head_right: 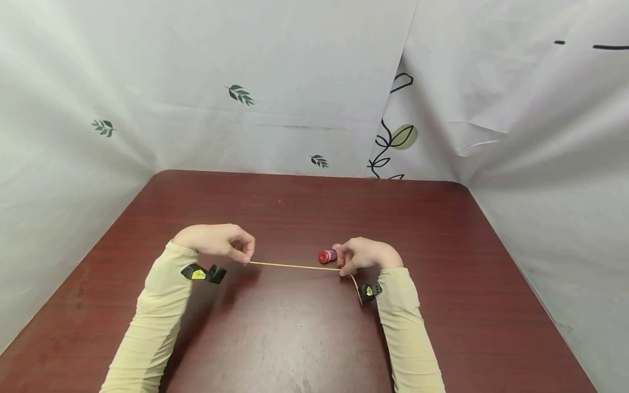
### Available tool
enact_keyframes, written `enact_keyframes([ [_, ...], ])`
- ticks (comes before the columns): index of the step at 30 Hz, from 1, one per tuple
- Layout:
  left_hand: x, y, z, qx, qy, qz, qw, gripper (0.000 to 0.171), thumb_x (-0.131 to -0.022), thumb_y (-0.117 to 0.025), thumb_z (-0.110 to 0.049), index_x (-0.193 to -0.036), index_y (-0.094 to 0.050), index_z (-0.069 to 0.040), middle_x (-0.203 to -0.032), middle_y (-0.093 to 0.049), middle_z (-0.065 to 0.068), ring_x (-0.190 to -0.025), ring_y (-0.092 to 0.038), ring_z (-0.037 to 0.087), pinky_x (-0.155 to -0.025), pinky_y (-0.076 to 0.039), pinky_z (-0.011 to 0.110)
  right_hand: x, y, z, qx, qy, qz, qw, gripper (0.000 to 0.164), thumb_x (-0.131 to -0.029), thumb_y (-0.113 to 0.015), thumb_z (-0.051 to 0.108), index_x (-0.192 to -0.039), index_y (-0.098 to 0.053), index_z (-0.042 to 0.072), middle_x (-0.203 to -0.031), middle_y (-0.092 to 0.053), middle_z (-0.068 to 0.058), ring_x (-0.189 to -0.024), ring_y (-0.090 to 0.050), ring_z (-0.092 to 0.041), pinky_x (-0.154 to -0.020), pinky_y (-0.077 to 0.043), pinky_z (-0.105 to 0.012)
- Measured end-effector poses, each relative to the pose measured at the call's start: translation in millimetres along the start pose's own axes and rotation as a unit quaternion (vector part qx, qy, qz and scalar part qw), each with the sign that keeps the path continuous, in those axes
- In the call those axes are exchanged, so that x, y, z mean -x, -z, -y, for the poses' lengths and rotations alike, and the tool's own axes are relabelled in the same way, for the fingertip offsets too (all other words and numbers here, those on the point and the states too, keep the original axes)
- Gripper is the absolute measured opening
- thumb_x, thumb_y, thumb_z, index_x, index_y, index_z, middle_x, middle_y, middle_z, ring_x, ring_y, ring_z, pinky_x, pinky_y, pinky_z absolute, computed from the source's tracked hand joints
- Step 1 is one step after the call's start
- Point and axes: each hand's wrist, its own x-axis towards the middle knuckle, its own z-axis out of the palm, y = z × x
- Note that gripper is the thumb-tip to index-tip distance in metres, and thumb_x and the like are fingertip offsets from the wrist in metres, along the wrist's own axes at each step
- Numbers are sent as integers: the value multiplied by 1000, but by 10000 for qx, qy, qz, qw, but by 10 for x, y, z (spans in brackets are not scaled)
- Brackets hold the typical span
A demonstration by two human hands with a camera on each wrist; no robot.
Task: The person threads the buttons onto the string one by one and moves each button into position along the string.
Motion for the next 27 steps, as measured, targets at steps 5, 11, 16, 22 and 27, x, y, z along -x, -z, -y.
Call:
enact_keyframes([
  [5,-4,9,7,-60,64,85,9999,10,-86,-68,-9,-78,-62,-9,-70,-59,-4,-64,-47,5,-64,-40,22,8,14,-38,-113,-69,41,9999,14,-81,-72,6,-89,-62,-1,-62,-64,-10,-58,-55,-9,-60,-44,-21],
  [11,-10,9,29,-53,87,157,9998,11,-87,-67,-8,-77,-62,-8,-70,-61,-2,-64,-48,6,-63,-40,22,18,23,-99,-212,-244,39,9995,14,-81,-72,6,-90,-62,0,-61,-62,0,-58,-55,-10,-60,-45,-23],
  [16,-13,7,19,-8,87,236,9997,9,-87,-66,-8,-78,-63,-7,-73,-65,4,-65,-50,5,-64,-41,21,39,38,-122,-227,-194,4,9996,16,-81,-72,7,-91,-62,-2,-63,-63,-3,-59,-55,-10,-60,-45,-23],
  [22,-12,6,40,-25,105,217,9997,9,-87,-66,-8,-79,-63,-8,-76,-67,9,-65,-51,6,-64,-41,22,78,58,-135,-188,-284,-115,9994,16,-81,-71,6,-92,-63,-1,-63,-62,0,-60,-54,-8,-63,-43,-23],
  [27,-17,-3,55,11,124,197,9997,10,-87,-66,-8,-78,-63,-9,-76,-66,8,-65,-51,6,-64,-41,22,73,61,-155,-141,-290,-133,9994,17,-81,-71,7,-94,-64,0,-67,-63,3,-63,-53,-6,-65,-42,-21],
])
